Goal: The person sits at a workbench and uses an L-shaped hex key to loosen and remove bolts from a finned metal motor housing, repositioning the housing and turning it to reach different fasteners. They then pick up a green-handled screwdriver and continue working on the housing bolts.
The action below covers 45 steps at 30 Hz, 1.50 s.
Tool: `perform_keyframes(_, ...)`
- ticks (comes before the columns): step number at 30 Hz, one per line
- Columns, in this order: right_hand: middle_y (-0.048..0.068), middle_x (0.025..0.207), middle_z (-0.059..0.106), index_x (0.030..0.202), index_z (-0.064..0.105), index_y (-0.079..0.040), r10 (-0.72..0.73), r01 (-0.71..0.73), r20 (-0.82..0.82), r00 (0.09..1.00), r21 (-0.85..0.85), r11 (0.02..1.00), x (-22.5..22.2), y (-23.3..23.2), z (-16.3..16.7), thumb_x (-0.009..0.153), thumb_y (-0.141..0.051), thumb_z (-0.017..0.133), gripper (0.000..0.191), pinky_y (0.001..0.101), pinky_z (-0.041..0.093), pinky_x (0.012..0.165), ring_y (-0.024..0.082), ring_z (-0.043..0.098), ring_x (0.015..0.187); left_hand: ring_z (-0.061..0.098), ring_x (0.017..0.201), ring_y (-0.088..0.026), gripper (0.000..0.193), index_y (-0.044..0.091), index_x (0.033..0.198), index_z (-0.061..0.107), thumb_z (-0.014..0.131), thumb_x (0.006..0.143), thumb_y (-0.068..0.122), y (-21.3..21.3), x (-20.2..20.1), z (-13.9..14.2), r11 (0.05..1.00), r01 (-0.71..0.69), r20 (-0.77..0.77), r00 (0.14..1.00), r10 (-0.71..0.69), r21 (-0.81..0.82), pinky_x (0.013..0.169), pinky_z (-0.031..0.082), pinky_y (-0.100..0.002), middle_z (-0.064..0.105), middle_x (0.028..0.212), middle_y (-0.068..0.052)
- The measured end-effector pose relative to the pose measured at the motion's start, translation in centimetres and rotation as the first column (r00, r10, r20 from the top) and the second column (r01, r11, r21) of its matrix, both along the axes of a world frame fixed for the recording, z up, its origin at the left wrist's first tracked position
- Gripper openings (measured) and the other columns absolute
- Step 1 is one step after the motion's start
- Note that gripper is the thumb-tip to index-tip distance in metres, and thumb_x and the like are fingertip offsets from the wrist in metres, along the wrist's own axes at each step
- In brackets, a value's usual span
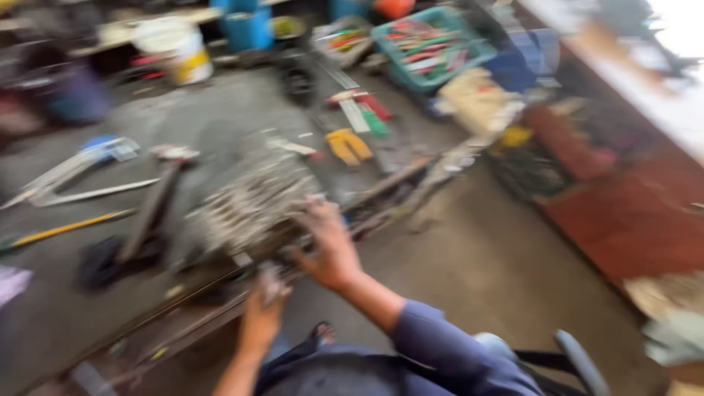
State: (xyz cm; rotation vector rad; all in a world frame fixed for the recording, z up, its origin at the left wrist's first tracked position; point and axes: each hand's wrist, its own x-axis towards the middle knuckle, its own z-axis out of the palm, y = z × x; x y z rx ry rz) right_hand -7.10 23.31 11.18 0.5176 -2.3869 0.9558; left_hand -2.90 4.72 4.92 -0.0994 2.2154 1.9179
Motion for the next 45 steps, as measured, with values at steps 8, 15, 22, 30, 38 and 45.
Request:
perform_keyframes(8, 0.009, 0.098, 0.070, 0.106, 0.067, -0.009, 0.745, 0.814, 0.603, 0.286, -0.563, 0.142, 1.1, -4.3, -4.6, 0.094, -0.040, 0.061, 0.034, 0.0408, 0.055, 0.080, 0.026, 0.067, 0.091, 0.027, 0.156, -0.026, 0.084, -0.002, 0.161, 0.018, 0.057, 0.087, -0.008, 1.8, -0.9, 1.7, 0.829, 0.016, 0.106, 0.990, -0.090, 0.559, 0.124, 0.024, -0.037, 0.024, 0.169, -0.018)
perform_keyframes(15, 0.006, 0.089, 0.069, 0.107, 0.066, -0.007, 0.586, 0.674, 0.641, 0.496, -0.709, 0.205, -0.4, -4.2, -2.7, 0.098, -0.025, 0.068, 0.020, 0.0341, 0.048, 0.059, 0.019, 0.064, 0.071, 0.049, 0.136, -0.022, 0.084, 0.000, 0.161, 0.023, 0.049, 0.082, -0.008, 1.1, -2.1, 2.2, 0.639, 0.053, 0.127, 0.964, -0.234, 0.768, 0.109, 0.043, -0.035, 0.038, 0.162, -0.009)
perform_keyframes(22, 0.014, 0.089, 0.071, 0.107, 0.065, 0.000, 0.477, 0.686, 0.712, 0.515, -0.676, 0.269, 0.1, -6.5, 0.2, 0.097, -0.023, 0.067, 0.025, 0.0347, 0.055, 0.063, 0.024, 0.069, 0.072, 0.064, 0.112, -0.018, 0.064, -0.004, 0.155, 0.039, 0.053, 0.093, -0.001, -2.1, -3.5, 1.9, 0.634, 0.133, 0.173, 0.901, -0.397, 0.762, 0.095, 0.052, -0.033, 0.063, 0.125, -0.007)
perform_keyframes(30, 0.010, 0.105, 0.069, 0.110, 0.061, -0.001, 0.478, 0.750, 0.652, 0.589, -0.661, -0.024, -1.5, -10.3, -0.6, 0.096, -0.002, 0.061, 0.014, 0.0359, 0.060, 0.093, 0.023, 0.070, 0.100, 0.064, 0.118, -0.016, 0.053, 0.005, 0.147, 0.053, 0.064, 0.096, 0.012, -14.8, -3.3, 0.6, 0.770, 0.593, 0.116, 0.769, -0.629, 0.236, 0.105, 0.050, -0.030, 0.068, 0.127, -0.007)
perform_keyframes(38, 0.010, 0.111, 0.067, 0.112, 0.061, 0.000, 0.506, 0.778, 0.609, 0.611, -0.580, -0.241, -2.3, -13.0, -1.1, 0.100, -0.011, 0.060, 0.016, 0.0344, 0.060, 0.095, 0.024, 0.068, 0.104, 0.059, 0.127, -0.014, 0.057, 0.009, 0.147, 0.046, 0.065, 0.093, 0.012, -24.0, 0.2, -2.4, 0.826, 0.378, 0.217, 0.841, -0.495, 0.418, 0.108, 0.045, -0.031, 0.063, 0.136, -0.007)
perform_keyframes(45, 0.008, 0.110, 0.073, 0.123, 0.065, -0.007, 0.209, 0.742, 0.911, 0.356, -0.411, 0.529, 3.8, -15.0, -5.4, 0.094, -0.028, 0.067, 0.036, 0.0373, 0.058, 0.082, 0.022, 0.072, 0.098, 0.067, 0.110, -0.015, 0.036, 0.004, 0.132, 0.063, 0.063, 0.096, 0.008, -20.7, 0.4, -4.7, 0.892, 0.414, 0.181, 0.877, -0.444, 0.181, 0.097, 0.052, -0.028, 0.073, 0.121, -0.007)
